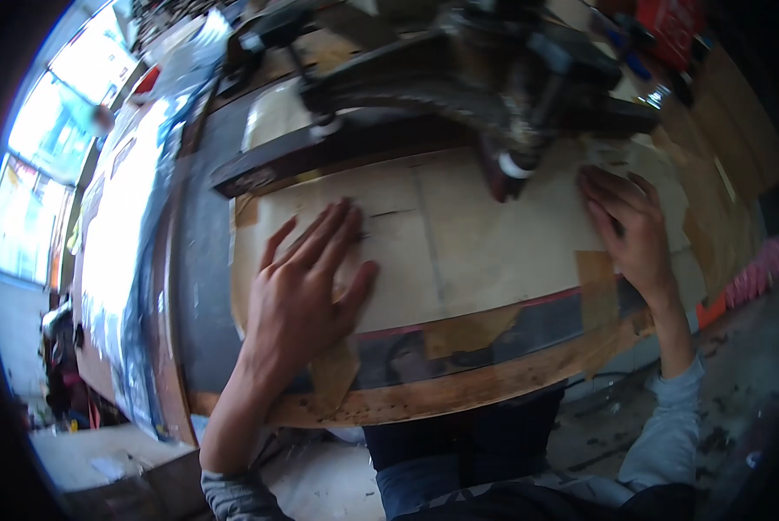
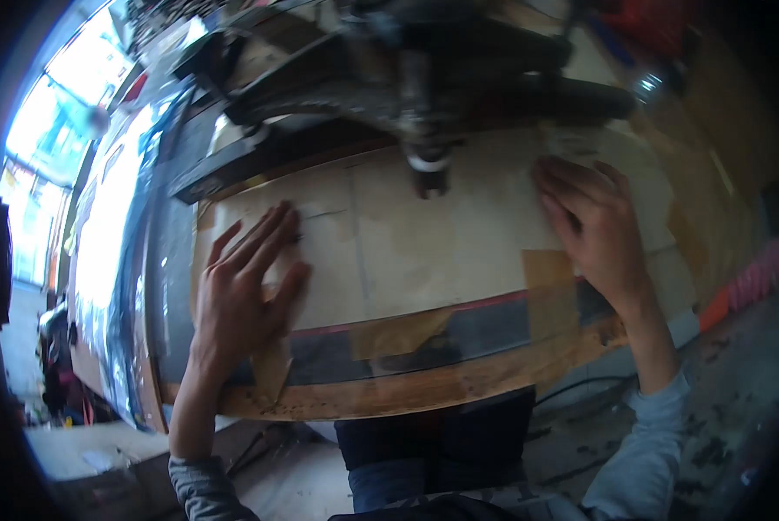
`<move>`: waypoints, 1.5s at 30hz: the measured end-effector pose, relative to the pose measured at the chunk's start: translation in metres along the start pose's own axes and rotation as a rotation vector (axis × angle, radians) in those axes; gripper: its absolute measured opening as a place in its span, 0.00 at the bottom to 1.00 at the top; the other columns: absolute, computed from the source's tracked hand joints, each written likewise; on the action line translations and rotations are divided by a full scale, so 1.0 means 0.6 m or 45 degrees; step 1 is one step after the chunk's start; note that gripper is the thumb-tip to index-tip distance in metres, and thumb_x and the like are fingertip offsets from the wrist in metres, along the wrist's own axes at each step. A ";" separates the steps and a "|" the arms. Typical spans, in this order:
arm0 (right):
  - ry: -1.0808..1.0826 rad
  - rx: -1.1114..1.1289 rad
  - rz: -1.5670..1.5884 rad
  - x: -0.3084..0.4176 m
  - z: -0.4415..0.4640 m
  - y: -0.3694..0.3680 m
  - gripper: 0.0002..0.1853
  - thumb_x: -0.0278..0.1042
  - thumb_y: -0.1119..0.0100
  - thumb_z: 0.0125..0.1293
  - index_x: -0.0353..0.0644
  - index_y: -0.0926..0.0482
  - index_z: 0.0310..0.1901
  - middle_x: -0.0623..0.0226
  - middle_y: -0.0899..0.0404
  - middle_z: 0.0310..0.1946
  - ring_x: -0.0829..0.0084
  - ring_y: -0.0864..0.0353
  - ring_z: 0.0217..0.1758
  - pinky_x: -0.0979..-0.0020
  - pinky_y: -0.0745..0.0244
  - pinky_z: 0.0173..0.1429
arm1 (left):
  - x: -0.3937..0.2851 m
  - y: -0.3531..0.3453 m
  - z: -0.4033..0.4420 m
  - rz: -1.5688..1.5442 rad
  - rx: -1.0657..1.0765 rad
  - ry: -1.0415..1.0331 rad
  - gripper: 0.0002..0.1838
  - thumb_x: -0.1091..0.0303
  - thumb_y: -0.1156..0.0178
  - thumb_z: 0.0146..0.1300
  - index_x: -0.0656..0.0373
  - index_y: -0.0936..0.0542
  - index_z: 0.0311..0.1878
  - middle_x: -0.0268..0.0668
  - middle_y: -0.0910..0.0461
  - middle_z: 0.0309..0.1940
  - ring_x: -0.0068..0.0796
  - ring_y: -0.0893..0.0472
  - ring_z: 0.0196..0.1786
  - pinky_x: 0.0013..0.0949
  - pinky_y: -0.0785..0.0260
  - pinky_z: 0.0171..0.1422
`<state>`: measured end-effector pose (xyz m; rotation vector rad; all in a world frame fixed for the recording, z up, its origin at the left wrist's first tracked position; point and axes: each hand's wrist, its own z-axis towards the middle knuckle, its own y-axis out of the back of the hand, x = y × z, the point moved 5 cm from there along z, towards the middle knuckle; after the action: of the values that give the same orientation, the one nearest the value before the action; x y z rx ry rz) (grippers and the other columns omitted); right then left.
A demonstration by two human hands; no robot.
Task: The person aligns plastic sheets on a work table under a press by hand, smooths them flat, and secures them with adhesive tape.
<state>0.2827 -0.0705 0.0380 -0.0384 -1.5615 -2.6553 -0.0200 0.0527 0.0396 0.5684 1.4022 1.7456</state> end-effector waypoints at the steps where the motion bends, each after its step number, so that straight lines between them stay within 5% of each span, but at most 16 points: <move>1: 0.012 0.000 0.003 0.001 0.001 -0.002 0.13 0.29 0.40 0.64 0.42 0.17 0.50 0.64 0.17 0.51 0.64 0.20 0.55 0.58 0.35 0.66 | 0.000 0.000 -0.002 -0.008 -0.014 -0.005 0.25 0.57 0.40 0.65 0.60 0.24 0.62 0.45 0.25 0.63 0.36 0.27 0.67 0.45 0.44 0.76; 2: 0.018 -0.004 -0.001 0.000 0.001 -0.002 0.13 0.28 0.40 0.64 0.41 0.17 0.51 0.64 0.17 0.51 0.64 0.20 0.55 0.58 0.34 0.66 | 0.002 -0.002 -0.001 -0.006 0.000 0.020 0.26 0.57 0.39 0.65 0.55 0.25 0.64 0.39 0.27 0.66 0.37 0.28 0.68 0.48 0.41 0.74; 20: -0.008 0.049 -0.036 0.001 -0.001 0.004 0.14 0.25 0.42 0.65 0.41 0.17 0.51 0.63 0.17 0.52 0.63 0.19 0.56 0.57 0.36 0.68 | 0.001 -0.011 -0.007 -0.059 -0.088 -0.049 0.26 0.55 0.40 0.66 0.60 0.24 0.62 0.46 0.25 0.62 0.40 0.25 0.65 0.43 0.34 0.71; 45: -0.028 0.068 -0.054 -0.004 -0.002 0.004 0.14 0.24 0.43 0.65 0.41 0.17 0.52 0.63 0.17 0.52 0.64 0.20 0.57 0.60 0.36 0.68 | 0.000 -0.009 -0.006 -0.037 -0.045 -0.013 0.25 0.54 0.41 0.67 0.57 0.24 0.63 0.42 0.25 0.63 0.35 0.26 0.67 0.47 0.40 0.74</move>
<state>0.2854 -0.0724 0.0392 -0.0326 -1.6575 -2.6526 -0.0209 0.0510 0.0333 0.5348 1.3637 1.7383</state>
